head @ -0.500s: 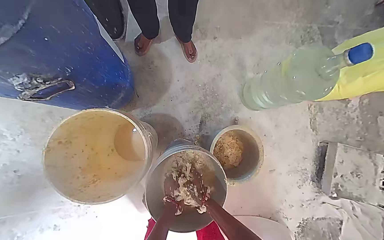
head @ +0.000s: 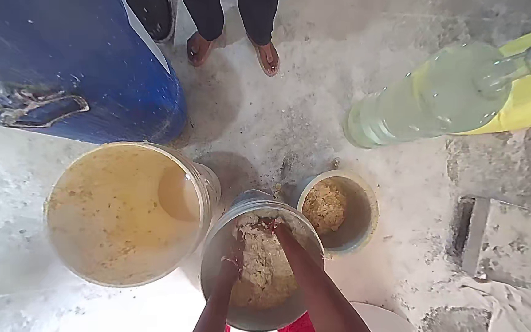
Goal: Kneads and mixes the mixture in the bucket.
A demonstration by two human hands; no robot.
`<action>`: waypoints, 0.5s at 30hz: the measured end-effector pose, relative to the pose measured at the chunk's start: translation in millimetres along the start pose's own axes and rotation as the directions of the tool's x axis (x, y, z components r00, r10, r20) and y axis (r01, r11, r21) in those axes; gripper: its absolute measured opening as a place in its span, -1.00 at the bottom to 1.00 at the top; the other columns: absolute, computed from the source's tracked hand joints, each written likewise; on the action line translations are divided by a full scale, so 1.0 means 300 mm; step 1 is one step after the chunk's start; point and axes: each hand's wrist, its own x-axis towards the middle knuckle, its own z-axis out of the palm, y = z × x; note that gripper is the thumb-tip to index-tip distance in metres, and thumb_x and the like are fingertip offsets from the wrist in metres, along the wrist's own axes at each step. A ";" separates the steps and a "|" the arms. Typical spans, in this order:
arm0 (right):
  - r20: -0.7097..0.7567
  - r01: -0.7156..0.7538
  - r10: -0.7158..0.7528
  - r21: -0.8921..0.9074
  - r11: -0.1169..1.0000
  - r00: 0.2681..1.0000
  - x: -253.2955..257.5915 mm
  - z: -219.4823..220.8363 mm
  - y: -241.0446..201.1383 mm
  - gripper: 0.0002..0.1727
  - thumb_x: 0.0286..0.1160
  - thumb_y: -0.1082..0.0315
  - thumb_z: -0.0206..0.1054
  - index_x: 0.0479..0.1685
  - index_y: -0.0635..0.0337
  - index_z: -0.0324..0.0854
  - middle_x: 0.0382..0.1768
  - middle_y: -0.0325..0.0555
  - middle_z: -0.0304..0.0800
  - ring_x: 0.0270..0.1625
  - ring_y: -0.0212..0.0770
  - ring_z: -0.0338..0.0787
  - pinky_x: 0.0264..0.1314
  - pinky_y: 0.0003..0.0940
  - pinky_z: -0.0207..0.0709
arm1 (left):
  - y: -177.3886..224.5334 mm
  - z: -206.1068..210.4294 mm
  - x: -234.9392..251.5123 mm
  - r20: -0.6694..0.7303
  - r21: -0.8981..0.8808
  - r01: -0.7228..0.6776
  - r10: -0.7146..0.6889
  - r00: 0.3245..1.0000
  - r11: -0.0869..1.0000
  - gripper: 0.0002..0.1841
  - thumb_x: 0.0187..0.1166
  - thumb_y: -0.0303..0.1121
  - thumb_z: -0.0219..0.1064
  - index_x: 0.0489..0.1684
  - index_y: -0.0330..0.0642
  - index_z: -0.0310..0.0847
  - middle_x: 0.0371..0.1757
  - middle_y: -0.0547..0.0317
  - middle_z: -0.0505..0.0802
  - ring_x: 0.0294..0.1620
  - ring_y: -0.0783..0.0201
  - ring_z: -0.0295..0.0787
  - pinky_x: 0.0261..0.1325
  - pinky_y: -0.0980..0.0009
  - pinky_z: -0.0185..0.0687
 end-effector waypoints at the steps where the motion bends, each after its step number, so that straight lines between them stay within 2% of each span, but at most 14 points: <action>1: 0.001 -0.032 0.032 0.104 0.994 0.999 -0.014 0.026 0.014 -0.49 0.89 0.33 -0.03 0.67 0.47 0.30 0.72 0.35 0.29 0.82 0.16 0.23 0.84 -0.04 -0.02 | -0.015 0.009 -0.016 0.004 -0.120 0.032 -0.032 0.999 0.992 -0.49 0.86 -0.41 -0.05 0.74 -0.49 0.13 0.73 -0.44 0.33 0.80 -0.26 0.15 0.80 -0.02 0.03; 2: -0.021 -0.039 0.045 0.214 0.976 0.999 -0.037 0.059 0.034 -0.50 0.90 0.36 -0.06 0.65 0.53 0.29 0.71 0.37 0.29 0.81 0.16 0.23 0.84 -0.07 -0.01 | -0.035 0.021 -0.038 -0.016 -0.242 0.054 -0.060 0.998 0.969 -0.49 0.87 -0.40 -0.07 0.74 -0.48 0.13 0.72 -0.43 0.35 0.78 -0.24 0.18 0.79 -0.02 0.06; 4: -0.083 -0.002 0.050 0.501 0.866 0.995 -0.117 0.125 0.088 -0.48 0.92 0.35 -0.14 0.66 0.57 0.24 0.71 0.39 0.26 0.80 0.12 0.22 0.83 -0.13 0.00 | -0.088 0.057 -0.084 -0.075 -0.402 0.038 -0.075 0.994 0.915 -0.48 0.87 -0.38 -0.05 0.75 -0.45 0.14 0.71 -0.37 0.39 0.77 -0.15 0.24 0.78 0.01 0.10; 6: -0.077 0.005 0.060 0.652 0.758 0.995 -0.224 0.160 0.125 -0.43 0.95 0.25 -0.23 0.74 0.46 0.16 0.77 0.31 0.18 0.84 0.07 0.15 0.86 -0.08 -0.04 | -0.085 0.053 -0.160 -0.077 -0.469 0.013 -0.055 0.995 0.883 -0.47 0.85 -0.42 -0.04 0.75 -0.50 0.10 0.73 -0.39 0.36 0.79 -0.14 0.21 0.80 0.05 0.07; 7: -0.061 -0.017 0.078 0.665 0.747 0.995 -0.275 0.169 0.128 -0.43 0.95 0.24 -0.24 0.75 0.43 0.14 0.77 0.30 0.18 0.83 0.07 0.17 0.84 -0.05 -0.01 | -0.055 0.037 -0.194 -0.087 -0.511 -0.009 -0.042 0.995 0.860 -0.47 0.87 -0.42 -0.11 0.77 -0.52 0.04 0.76 -0.40 0.30 0.82 -0.13 0.14 0.83 0.08 0.00; 8: -0.049 -0.032 0.083 0.641 0.767 0.995 -0.318 0.181 0.130 -0.44 0.95 0.26 -0.24 0.76 0.44 0.14 0.76 0.32 0.19 0.82 0.08 0.20 0.84 -0.06 0.02 | -0.020 0.024 -0.223 -0.112 -0.524 -0.017 -0.050 0.992 0.851 -0.48 0.88 -0.42 -0.12 0.74 -0.55 0.06 0.74 -0.44 0.31 0.80 -0.16 0.16 0.82 0.08 0.01; 11: -0.022 -0.021 0.038 0.537 0.844 0.999 -0.371 0.225 0.126 -0.49 0.90 0.44 -0.18 0.70 0.58 0.14 0.71 0.44 0.24 0.79 0.11 0.26 0.83 -0.14 0.03 | 0.122 -0.024 -0.301 -0.223 -0.518 -0.047 -0.082 0.972 0.854 -0.50 0.85 -0.48 -0.08 0.67 -0.66 0.10 0.67 -0.59 0.34 0.75 -0.30 0.21 0.78 0.00 0.07; 12: -0.013 -0.008 0.016 0.499 0.867 1.000 -0.370 0.240 0.125 -0.50 0.87 0.48 -0.13 0.68 0.61 0.15 0.69 0.45 0.27 0.77 0.10 0.29 0.82 -0.19 0.04 | 0.150 -0.013 -0.313 -0.299 -0.587 -0.098 -0.103 0.949 0.803 -0.49 0.82 -0.50 -0.03 0.69 -0.64 0.08 0.67 -0.55 0.35 0.76 -0.26 0.22 0.79 0.03 0.08; 13: -0.027 0.020 -0.008 0.469 0.883 1.000 -0.369 0.254 0.133 -0.51 0.85 0.50 -0.08 0.66 0.63 0.18 0.66 0.46 0.31 0.75 0.10 0.32 0.81 -0.21 0.06 | 0.174 0.005 -0.315 -0.381 -0.658 -0.156 -0.147 0.913 0.737 -0.48 0.78 -0.51 0.05 0.68 -0.60 0.12 0.64 -0.50 0.43 0.71 -0.18 0.32 0.76 0.07 0.17; 15: -0.082 0.110 -0.081 0.457 0.883 0.993 -0.367 0.273 0.165 -0.50 0.84 0.49 -0.04 0.62 0.69 0.20 0.62 0.52 0.34 0.73 0.12 0.35 0.80 -0.23 0.09 | 0.209 0.010 -0.334 -0.430 -0.704 -0.207 -0.177 0.885 0.679 -0.45 0.77 -0.50 0.11 0.69 -0.58 0.13 0.61 -0.49 0.47 0.69 -0.18 0.37 0.76 0.08 0.18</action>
